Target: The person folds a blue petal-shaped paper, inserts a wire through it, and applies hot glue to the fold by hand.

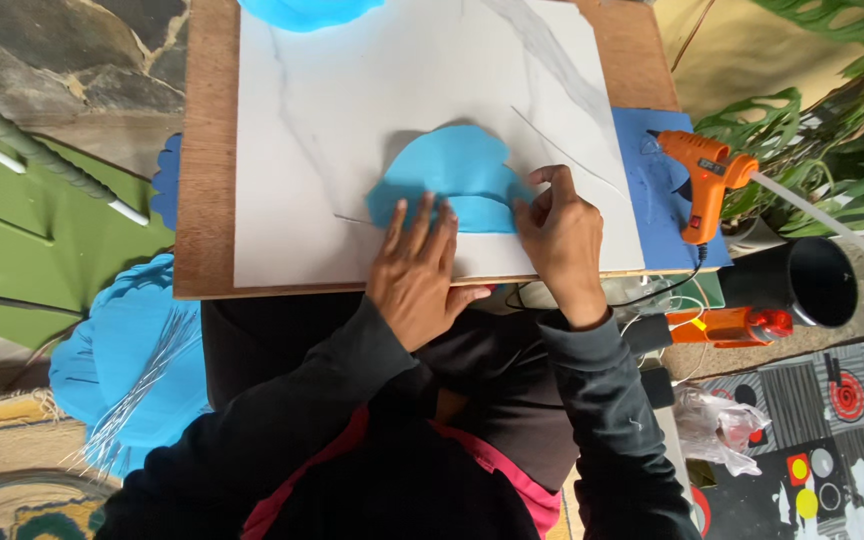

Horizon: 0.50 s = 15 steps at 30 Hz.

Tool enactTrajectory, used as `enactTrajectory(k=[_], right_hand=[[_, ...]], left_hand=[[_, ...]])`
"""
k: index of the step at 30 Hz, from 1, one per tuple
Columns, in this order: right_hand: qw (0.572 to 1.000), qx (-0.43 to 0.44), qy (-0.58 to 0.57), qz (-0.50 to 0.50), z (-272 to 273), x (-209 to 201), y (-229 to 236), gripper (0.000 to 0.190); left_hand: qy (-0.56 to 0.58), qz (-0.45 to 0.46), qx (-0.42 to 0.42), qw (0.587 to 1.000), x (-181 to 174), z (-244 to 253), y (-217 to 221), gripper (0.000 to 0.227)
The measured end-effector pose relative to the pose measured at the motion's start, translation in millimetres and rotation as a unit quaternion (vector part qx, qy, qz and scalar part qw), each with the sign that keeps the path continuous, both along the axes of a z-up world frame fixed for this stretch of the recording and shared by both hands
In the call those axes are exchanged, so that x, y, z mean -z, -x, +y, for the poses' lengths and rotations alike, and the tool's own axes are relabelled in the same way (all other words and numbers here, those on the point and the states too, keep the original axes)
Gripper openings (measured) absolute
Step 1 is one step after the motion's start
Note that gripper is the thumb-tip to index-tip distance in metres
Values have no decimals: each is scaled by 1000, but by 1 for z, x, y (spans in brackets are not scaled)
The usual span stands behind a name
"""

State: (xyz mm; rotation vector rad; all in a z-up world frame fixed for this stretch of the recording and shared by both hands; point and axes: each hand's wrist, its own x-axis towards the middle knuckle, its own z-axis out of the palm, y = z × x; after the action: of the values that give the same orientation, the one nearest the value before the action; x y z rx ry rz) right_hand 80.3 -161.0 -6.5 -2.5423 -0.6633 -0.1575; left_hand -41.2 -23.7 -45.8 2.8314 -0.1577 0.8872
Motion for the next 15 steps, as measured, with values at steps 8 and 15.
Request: enactTrajectory(k=[8, 15], right_hand=[[999, -18, 11, -31, -6, 5, -2, 20], [964, -122, 1, -238, 6, -33, 32, 10]], left_hand=[[-11, 25, -13, 1000, -4, 0, 5, 73], [9, 17, -18, 1000, -3, 0, 4, 69]])
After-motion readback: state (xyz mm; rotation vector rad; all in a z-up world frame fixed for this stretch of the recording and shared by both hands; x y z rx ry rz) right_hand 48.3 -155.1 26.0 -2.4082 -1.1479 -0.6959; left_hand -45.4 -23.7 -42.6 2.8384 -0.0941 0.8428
